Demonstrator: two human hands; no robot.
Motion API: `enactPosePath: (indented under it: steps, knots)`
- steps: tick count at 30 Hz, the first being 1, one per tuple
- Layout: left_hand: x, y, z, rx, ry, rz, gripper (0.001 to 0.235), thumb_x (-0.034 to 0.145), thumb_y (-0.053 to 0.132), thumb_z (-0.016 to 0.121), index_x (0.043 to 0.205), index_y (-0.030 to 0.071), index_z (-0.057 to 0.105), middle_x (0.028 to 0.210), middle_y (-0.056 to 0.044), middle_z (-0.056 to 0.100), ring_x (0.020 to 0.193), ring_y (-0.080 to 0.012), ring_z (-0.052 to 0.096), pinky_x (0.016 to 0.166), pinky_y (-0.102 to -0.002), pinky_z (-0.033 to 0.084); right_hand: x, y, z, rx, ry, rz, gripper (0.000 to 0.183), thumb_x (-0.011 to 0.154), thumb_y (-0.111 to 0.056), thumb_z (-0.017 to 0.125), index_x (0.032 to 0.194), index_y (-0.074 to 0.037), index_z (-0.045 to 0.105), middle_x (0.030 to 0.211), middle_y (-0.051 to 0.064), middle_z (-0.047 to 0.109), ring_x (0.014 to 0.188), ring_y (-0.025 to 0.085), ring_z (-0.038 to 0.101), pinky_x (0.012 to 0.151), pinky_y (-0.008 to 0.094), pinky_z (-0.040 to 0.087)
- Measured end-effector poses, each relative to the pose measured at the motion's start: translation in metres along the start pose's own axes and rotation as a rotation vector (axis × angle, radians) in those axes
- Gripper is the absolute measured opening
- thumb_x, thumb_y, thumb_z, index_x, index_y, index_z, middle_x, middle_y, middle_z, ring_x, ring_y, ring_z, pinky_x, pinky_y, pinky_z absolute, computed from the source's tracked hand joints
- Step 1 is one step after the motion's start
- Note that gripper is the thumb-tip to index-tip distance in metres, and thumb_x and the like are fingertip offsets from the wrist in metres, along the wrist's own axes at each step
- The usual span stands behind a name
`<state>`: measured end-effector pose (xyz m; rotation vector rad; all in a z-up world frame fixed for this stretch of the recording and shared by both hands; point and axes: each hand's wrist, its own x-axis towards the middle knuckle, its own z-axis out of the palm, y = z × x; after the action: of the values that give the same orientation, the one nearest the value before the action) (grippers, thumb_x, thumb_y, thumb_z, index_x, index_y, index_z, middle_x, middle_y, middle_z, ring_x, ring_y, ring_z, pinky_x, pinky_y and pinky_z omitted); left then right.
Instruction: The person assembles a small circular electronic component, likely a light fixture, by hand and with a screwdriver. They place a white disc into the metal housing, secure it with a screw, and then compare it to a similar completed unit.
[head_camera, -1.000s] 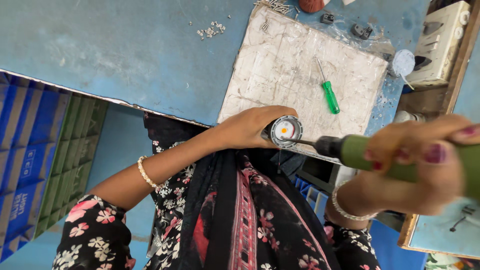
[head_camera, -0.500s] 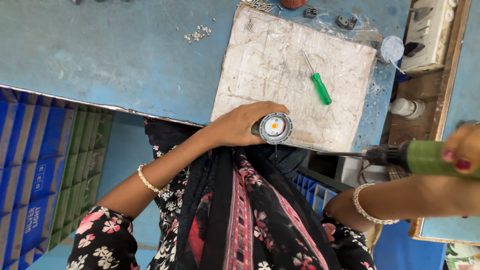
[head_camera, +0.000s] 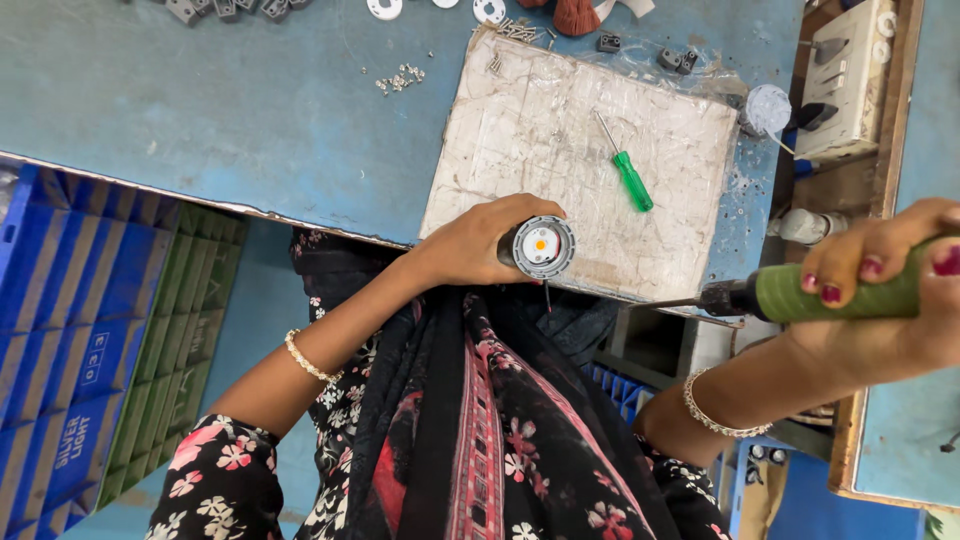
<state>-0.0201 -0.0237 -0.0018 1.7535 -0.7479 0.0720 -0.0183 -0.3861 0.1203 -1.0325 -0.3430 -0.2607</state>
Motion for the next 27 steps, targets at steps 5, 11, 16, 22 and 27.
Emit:
enactPosePath:
  steps: [5,11,16,22,27]
  knots:
    - [-0.002,-0.002,0.004,0.053,0.038,0.058,0.073,0.074,0.029,0.093,0.132,0.006,0.055,0.125,-0.014,0.062,0.12,-0.0322,0.062,0.103,-0.04,0.05,-0.002,0.002,0.013,-0.023,-0.008,0.008,0.02,0.108,-0.014,0.056,0.12,-0.001,0.046,0.071,0.01,0.039,0.053,0.02,0.038,0.054,0.033,0.035]
    - [-0.004,-0.001,0.005,0.085,0.011,0.018,0.079,0.073,0.032,0.094,0.134,0.006,0.052,0.126,-0.014,0.061,0.121,-0.0327,0.062,0.104,-0.04,0.049,-0.006,0.002,0.038,-0.137,-0.057,-0.05,0.021,0.108,-0.014,0.058,0.117,-0.003,0.043,0.072,0.013,0.042,0.05,0.021,0.036,0.05,0.034,0.035]
    - [-0.002,-0.002,0.003,0.073,-0.035,0.016,0.077,0.074,0.03,0.092,0.137,0.007,0.053,0.131,-0.013,0.064,0.123,-0.0334,0.063,0.104,-0.041,0.05,-0.008,-0.001,0.054,-0.201,-0.069,-0.08,0.024,0.107,-0.015,0.059,0.12,-0.004,0.042,0.07,0.012,0.041,0.048,0.02,0.036,0.048,0.034,0.036]
    - [-0.003,0.002,0.003,0.077,-0.057,0.046,0.075,0.074,0.025,0.089,0.139,0.01,0.055,0.137,-0.012,0.061,0.129,-0.0322,0.061,0.109,-0.041,0.049,-0.009,0.001,0.062,-0.218,-0.1,-0.103,0.022,0.104,-0.015,0.059,0.117,-0.005,0.044,0.067,0.009,0.041,0.047,0.018,0.038,0.046,0.032,0.037]
    - [-0.004,0.003,0.002,0.071,-0.066,0.032,0.074,0.074,0.017,0.084,0.141,0.011,0.054,0.137,-0.013,0.058,0.13,-0.0323,0.059,0.111,-0.04,0.048,-0.014,0.005,0.064,-0.194,-0.06,-0.087,0.023,0.106,-0.013,0.061,0.119,-0.004,0.045,0.071,0.01,0.042,0.05,0.017,0.039,0.048,0.032,0.037]
